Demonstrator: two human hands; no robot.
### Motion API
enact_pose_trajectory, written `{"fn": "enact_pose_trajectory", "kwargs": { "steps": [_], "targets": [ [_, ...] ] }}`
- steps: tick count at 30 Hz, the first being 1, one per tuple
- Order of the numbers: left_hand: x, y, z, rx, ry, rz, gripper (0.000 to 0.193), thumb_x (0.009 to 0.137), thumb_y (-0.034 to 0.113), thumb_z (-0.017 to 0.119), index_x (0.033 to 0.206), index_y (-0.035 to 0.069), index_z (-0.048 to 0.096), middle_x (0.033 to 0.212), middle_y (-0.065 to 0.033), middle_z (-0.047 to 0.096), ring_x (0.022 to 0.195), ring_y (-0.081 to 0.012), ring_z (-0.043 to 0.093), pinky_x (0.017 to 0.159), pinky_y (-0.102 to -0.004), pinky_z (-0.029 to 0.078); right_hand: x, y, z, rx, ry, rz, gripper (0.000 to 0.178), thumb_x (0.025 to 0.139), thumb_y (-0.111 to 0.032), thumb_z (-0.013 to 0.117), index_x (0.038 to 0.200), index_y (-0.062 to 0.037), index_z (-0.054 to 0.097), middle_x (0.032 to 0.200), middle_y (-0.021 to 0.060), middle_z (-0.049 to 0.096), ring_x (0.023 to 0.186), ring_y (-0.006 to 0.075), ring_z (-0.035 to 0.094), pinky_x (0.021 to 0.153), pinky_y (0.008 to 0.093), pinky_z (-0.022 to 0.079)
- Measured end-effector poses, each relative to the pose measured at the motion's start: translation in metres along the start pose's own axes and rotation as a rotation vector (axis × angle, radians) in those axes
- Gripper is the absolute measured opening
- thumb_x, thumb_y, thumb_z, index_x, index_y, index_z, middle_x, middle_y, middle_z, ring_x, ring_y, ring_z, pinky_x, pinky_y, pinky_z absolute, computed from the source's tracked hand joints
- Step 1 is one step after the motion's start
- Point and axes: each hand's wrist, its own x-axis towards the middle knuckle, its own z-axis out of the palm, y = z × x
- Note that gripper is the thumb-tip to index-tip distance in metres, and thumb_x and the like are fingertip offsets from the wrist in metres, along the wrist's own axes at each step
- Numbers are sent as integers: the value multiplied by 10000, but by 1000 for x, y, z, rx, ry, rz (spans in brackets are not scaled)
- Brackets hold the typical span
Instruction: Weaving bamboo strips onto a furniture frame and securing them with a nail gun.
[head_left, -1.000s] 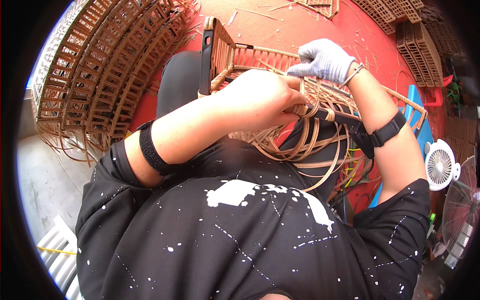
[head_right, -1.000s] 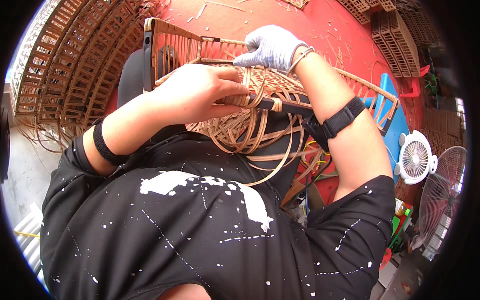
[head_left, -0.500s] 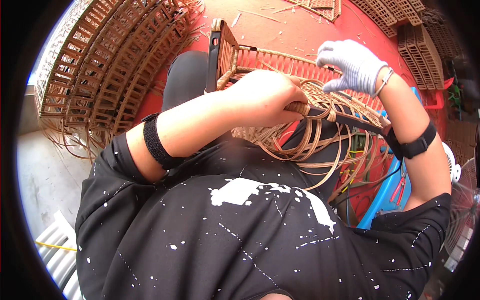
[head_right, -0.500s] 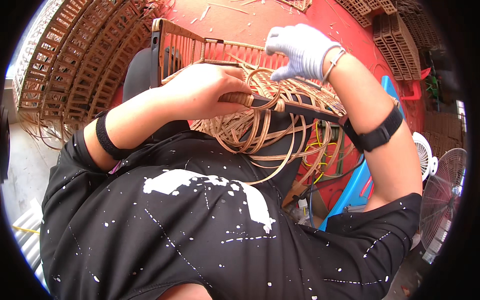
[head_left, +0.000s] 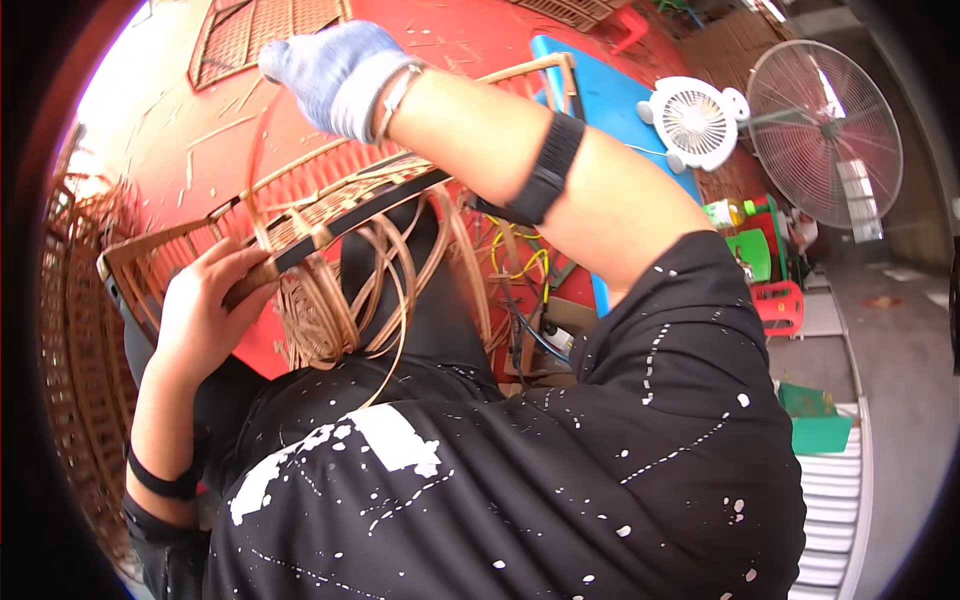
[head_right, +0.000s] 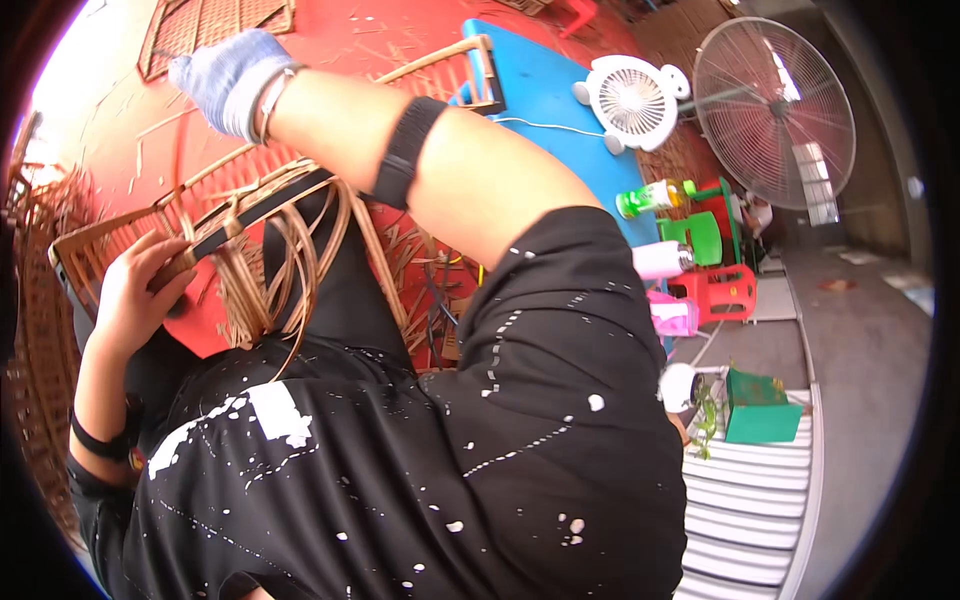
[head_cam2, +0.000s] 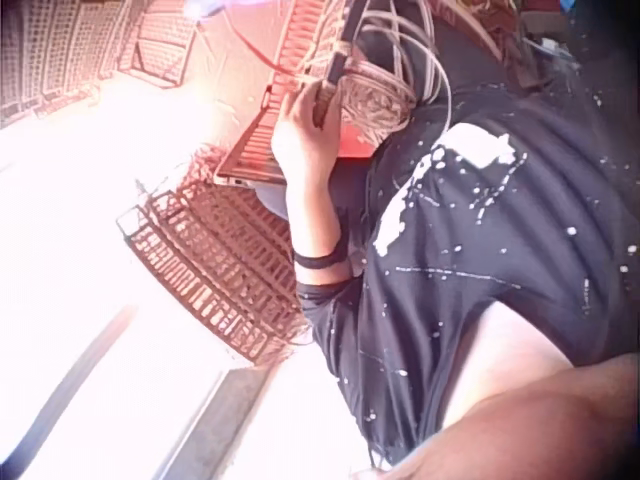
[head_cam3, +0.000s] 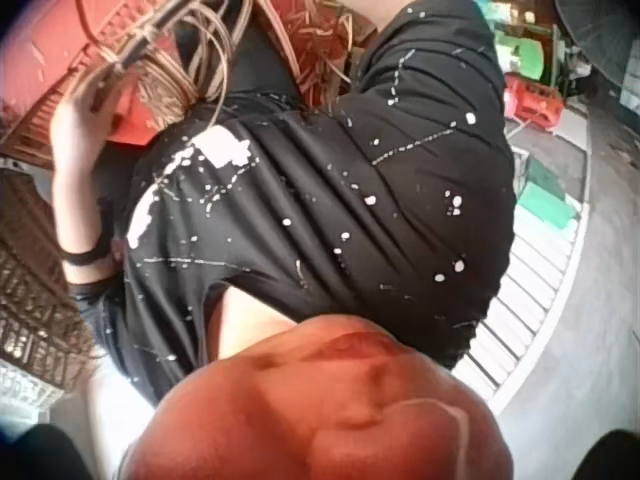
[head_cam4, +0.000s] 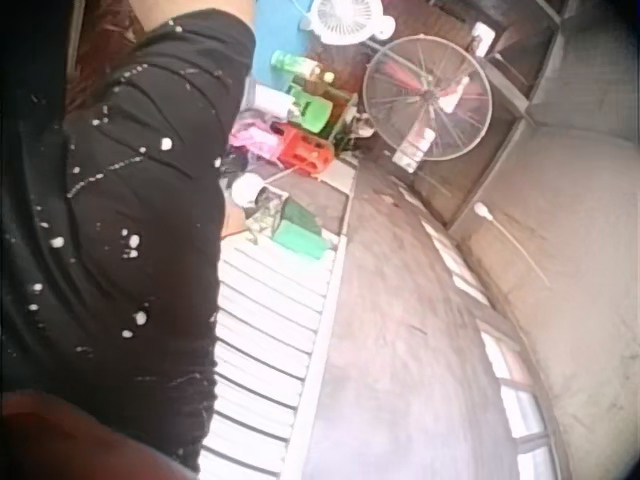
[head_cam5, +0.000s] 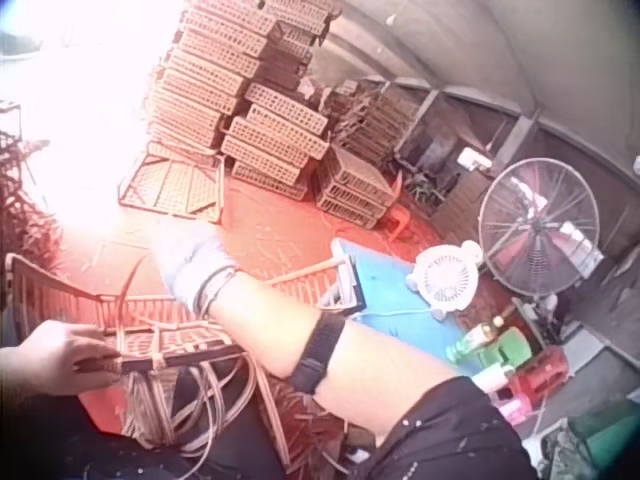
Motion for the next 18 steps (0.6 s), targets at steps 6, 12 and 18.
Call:
{"fn": "enact_pose_trajectory", "kwargs": {
  "steps": [6, 12, 18],
  "targets": [
    [10, -18, -22, -19, -48, -28, 262, 806, 89, 715, 1039, -18, 663, 881, -132, 597, 776, -297, 614, 702, -358, 490, -20, 36, -3, 77, -538, -36, 469, 948, -525, 464, 1080, -134, 689, 1021, 178, 695, 987, 359, 657, 891, 470, 497],
    [5, -23, -34, 77, -110, -17, 255, 805, 82, 691, 1039, -14, 662, 828, -114, 568, 685, -256, 570, 634, -320, 460, -84, -11, 18, 326, -608, 206, 688, 963, -642, 314, 923, -101, 736, 969, 157, 715, 955, 370, 668, 865, 474, 501],
    [1, -11, -32, 347, -181, -64, 296, 830, 216, 693, 1083, 64, 670, 972, -114, 646, 852, -347, 655, 736, -428, 534, -122, -32, 47, 267, -90, 118, 394, 951, -456, 532, 842, -129, 722, 810, 107, 691, 755, 309, 677, 651, 421, 532]
  ]
}}
